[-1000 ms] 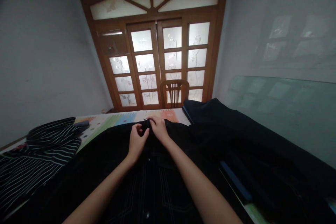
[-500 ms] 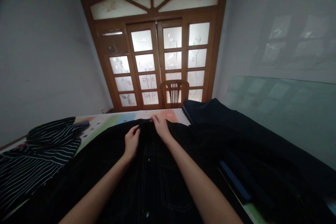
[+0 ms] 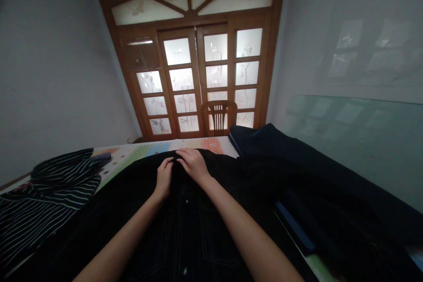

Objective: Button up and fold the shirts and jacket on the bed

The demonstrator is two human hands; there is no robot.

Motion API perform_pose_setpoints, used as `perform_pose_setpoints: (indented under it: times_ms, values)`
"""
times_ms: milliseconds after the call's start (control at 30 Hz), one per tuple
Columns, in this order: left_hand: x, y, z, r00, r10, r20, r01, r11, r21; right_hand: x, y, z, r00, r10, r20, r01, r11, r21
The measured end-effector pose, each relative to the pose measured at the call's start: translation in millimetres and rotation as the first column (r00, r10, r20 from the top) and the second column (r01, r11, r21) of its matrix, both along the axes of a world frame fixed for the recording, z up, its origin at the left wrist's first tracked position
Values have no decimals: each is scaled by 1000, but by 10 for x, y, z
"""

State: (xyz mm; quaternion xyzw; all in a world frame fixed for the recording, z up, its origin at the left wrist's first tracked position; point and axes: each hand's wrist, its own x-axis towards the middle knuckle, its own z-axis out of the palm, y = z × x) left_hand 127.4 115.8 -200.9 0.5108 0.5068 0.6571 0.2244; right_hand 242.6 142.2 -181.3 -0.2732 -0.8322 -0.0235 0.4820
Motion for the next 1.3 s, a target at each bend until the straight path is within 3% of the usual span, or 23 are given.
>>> perform_pose_setpoints:
  times_ms: [233, 467, 700, 1067, 1167, 1300]
  values:
    - [5, -43, 26, 1000, 12, -26, -12, 1000, 9, -18, -35, 4, 999, 11, 46, -11, 1000, -9]
    - [-26, -86, 86, 999, -20, -45, 21, 999, 25, -63, -35, 9, 999, 32, -1, -32, 990, -140]
    - [-75, -15, 65, 999, 3, 37, -2, 1000, -26, -62, 31, -1, 991, 78, -108, -111, 930, -349]
    - [-80, 26, 3, 988, 3, 152, 14, 994, -110, -45, 127, -89, 981, 135, -137, -184, 862, -472]
    - [-84, 21, -11, 985, -32, 170, 55, 990, -131, -57, 150, -121, 985, 119, -126, -165, 865, -475]
    - [-126, 48, -22, 978, -32, 206, 60, 989, -134, -71, 114, -101, 993, 48, -112, -91, 906, -413]
